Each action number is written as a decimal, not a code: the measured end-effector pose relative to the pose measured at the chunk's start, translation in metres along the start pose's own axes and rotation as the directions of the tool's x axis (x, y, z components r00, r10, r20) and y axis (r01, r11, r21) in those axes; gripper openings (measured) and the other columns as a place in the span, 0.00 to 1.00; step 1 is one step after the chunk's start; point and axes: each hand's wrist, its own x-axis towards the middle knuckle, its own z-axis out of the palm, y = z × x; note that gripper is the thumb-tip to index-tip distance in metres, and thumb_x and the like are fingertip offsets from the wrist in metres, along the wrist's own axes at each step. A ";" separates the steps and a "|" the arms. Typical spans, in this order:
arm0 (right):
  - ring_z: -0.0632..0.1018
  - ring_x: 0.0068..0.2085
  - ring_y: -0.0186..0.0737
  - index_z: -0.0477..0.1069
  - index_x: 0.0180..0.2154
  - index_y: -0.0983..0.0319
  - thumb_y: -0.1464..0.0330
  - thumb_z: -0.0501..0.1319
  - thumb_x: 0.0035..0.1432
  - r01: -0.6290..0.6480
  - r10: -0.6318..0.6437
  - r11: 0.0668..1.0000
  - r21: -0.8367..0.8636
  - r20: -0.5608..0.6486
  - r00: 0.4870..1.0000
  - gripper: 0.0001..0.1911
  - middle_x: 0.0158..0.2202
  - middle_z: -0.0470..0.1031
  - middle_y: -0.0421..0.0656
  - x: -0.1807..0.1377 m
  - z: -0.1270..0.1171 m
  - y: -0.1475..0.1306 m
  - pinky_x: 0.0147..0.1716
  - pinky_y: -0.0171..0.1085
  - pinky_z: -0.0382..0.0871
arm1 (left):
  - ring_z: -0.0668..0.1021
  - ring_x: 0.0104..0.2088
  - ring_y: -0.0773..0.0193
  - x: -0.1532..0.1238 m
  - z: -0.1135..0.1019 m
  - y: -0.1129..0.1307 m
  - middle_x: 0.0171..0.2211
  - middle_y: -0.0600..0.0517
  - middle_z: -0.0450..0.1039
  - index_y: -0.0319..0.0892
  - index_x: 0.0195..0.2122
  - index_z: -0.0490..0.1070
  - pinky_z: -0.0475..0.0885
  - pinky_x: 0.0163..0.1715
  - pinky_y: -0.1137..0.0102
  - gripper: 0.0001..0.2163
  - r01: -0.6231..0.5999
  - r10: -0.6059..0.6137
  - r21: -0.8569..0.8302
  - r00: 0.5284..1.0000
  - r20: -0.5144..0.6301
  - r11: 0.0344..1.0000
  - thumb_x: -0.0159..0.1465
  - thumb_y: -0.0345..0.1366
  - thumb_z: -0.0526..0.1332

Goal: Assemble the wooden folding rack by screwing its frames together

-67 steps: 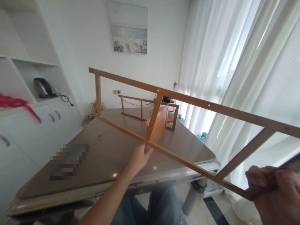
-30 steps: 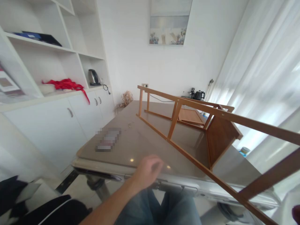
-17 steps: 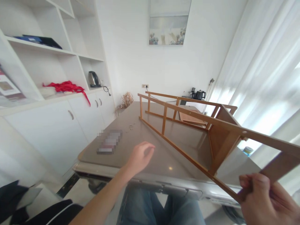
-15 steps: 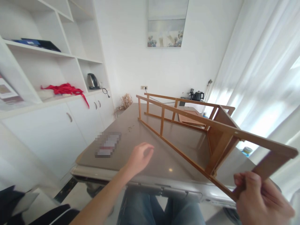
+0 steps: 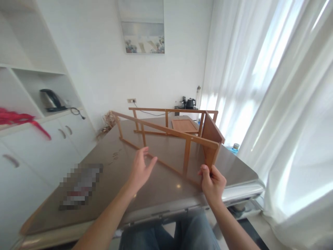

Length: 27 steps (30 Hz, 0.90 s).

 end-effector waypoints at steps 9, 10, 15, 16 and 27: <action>0.68 0.20 0.33 0.66 0.22 0.58 0.45 0.54 0.69 0.104 -0.114 0.980 -0.170 -0.054 0.992 0.31 0.17 0.68 0.37 0.013 -0.022 0.024 0.24 0.33 0.60 | 0.66 0.69 0.35 0.070 0.034 -0.042 0.67 0.26 0.60 0.30 0.67 0.56 0.59 0.69 0.42 0.43 0.149 -0.148 0.002 0.984 -0.097 0.989 0.60 0.54 0.68; 0.67 0.20 0.33 0.65 0.22 0.58 0.45 0.55 0.68 0.104 -0.118 0.978 -0.180 -0.065 0.991 0.30 0.17 0.66 0.36 0.015 -0.024 0.027 0.24 0.33 0.60 | 0.69 0.67 0.36 0.072 0.037 -0.044 0.66 0.27 0.63 0.30 0.66 0.59 0.61 0.69 0.43 0.39 0.146 -0.146 -0.002 0.986 -0.079 0.989 0.61 0.53 0.67; 0.70 0.25 0.37 0.69 0.31 0.59 0.46 0.66 0.60 0.066 -0.103 0.975 -0.212 -0.168 0.980 0.23 0.24 0.71 0.38 0.030 -0.026 0.033 0.29 0.36 0.63 | 0.82 0.55 0.48 0.067 0.051 -0.051 0.54 0.38 0.80 0.39 0.55 0.70 0.74 0.59 0.52 0.19 0.125 -0.124 -0.051 0.992 0.029 0.991 0.68 0.47 0.61; 0.73 0.27 0.39 0.72 0.36 0.60 0.47 0.67 0.59 0.057 -0.096 0.974 -0.221 -0.171 0.981 0.22 0.27 0.74 0.40 0.033 -0.025 0.033 0.30 0.36 0.64 | 0.83 0.53 0.50 0.065 0.053 -0.051 0.53 0.39 0.80 0.40 0.54 0.70 0.76 0.57 0.53 0.17 0.126 -0.124 -0.060 0.992 0.033 0.990 0.70 0.45 0.60; 0.78 0.26 0.43 0.81 0.37 0.63 0.48 0.63 0.61 -0.012 -0.044 0.951 -0.309 -0.175 0.984 0.24 0.22 0.76 0.42 0.047 -0.038 0.045 0.30 0.38 0.63 | 0.85 0.50 0.49 0.064 0.072 -0.047 0.49 0.40 0.83 0.40 0.60 0.70 0.77 0.52 0.57 0.18 0.119 -0.117 -0.056 0.992 0.053 0.991 0.72 0.41 0.57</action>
